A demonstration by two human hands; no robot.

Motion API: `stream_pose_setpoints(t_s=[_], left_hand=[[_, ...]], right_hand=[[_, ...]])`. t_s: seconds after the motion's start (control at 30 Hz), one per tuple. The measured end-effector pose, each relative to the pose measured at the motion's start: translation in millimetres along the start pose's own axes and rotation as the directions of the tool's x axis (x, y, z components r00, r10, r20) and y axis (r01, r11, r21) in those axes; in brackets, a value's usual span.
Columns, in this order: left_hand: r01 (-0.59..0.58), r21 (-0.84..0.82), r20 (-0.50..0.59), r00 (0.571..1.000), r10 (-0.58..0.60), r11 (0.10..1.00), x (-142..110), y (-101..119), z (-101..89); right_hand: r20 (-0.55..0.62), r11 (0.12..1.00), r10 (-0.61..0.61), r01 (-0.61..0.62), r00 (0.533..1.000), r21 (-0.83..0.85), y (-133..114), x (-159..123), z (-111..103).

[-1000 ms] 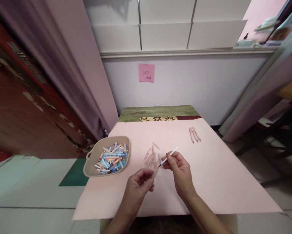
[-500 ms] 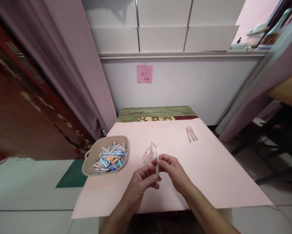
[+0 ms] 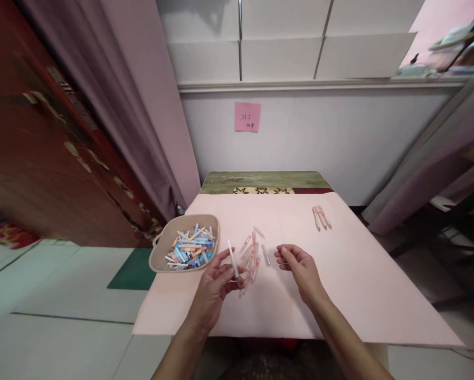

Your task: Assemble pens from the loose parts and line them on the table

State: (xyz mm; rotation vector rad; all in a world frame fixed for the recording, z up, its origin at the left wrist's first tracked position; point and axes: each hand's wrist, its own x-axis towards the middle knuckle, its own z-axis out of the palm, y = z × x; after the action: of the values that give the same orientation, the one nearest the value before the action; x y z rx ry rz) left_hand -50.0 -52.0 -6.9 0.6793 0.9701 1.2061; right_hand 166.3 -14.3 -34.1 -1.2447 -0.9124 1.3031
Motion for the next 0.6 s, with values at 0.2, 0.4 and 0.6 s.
stream_pose_setpoints(t_s=[0.2,0.4,0.6], left_hand=[[-0.033,0.039,-0.110,0.993,0.037,0.999,-0.9,-0.6,-30.5],[-0.114,0.104,-0.212,0.968,0.134,0.988,4.5,3.0,-33.8],[-0.083,0.069,-0.273,0.957,0.099,0.994,7.3,3.2,-31.3]], right_hand=[[0.006,0.975,-0.065,0.064,0.998,-0.212,24.6,2.8,-17.0],[0.109,0.736,-0.233,0.249,0.966,-0.629,34.1,-1.5,-12.7],[0.169,0.598,-0.288,0.314,0.943,-0.737,40.9,-4.9,-8.8]])
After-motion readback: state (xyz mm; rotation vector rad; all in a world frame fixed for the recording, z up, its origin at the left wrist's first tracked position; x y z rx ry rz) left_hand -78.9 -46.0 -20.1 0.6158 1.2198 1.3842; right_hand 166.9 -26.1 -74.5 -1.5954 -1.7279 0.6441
